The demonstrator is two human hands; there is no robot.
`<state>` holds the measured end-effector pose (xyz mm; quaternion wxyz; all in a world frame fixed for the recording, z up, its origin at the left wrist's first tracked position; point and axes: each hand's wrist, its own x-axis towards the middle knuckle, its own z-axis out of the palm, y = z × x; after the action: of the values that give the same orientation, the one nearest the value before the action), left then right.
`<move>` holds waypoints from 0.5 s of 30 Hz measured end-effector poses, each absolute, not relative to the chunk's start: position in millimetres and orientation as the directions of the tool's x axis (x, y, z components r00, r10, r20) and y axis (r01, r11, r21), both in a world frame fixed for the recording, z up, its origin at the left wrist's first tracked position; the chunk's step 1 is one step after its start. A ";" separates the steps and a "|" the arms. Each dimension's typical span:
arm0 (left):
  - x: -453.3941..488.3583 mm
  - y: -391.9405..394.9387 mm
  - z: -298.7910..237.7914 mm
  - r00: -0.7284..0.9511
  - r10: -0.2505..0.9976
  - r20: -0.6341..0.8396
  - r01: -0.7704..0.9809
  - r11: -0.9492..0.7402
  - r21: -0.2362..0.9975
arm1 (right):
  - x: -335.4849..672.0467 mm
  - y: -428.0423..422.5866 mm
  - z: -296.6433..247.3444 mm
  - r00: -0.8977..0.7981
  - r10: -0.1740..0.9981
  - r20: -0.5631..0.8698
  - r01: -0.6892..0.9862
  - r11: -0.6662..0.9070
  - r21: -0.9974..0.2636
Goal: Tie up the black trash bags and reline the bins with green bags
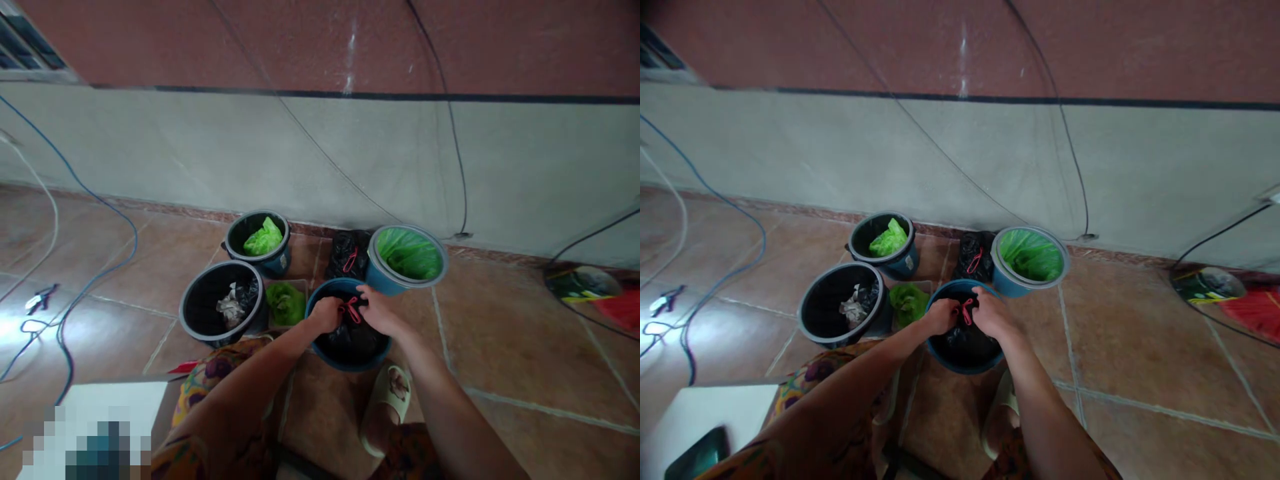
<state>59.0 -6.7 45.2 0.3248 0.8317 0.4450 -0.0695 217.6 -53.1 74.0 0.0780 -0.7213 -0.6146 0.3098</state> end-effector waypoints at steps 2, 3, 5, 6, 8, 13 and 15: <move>61.1 -6.6 49.6 0.591 0.704 -0.394 0.787 -0.397 0.473 | 217.5 -58.0 70.7 -0.015 0.917 -0.399 0.840 -0.205 -0.502; 62.0 -6.2 52.0 0.593 0.709 -0.381 0.782 -0.396 0.481 | 216.2 -60.1 69.9 -0.036 0.905 -0.424 0.844 -0.199 -0.497; 63.7 -5.6 56.5 0.600 0.717 -0.355 0.770 -0.398 0.498 | 211.2 -62.7 69.6 -0.036 0.888 -0.459 0.855 -0.211 -0.474; 64.3 -5.5 58.5 0.605 0.719 -0.343 0.764 -0.401 0.506 | 208.1 -62.9 69.8 -0.018 0.886 -0.464 0.859 -0.224 -0.460; 64.9 -5.5 62.3 0.610 0.723 -0.325 0.751 -0.398 0.527 | 201.9 -61.5 69.7 0.020 0.895 -0.446 0.864 -0.240 -0.442; 63.5 -4.6 71.2 0.594 0.758 -0.268 0.711 -0.341 0.615 | 193.3 -54.7 61.9 0.020 0.926 -0.378 0.863 -0.207 -0.462; 62.8 -4.1 74.3 0.587 0.772 -0.244 0.689 -0.317 0.652 | 193.2 -53.2 56.5 0.026 0.937 -0.350 0.866 -0.196 -0.460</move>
<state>62.8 -4.1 74.3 0.3713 0.8096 0.4511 0.0563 193.2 -53.2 56.5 0.0592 -0.7139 -0.6313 0.2972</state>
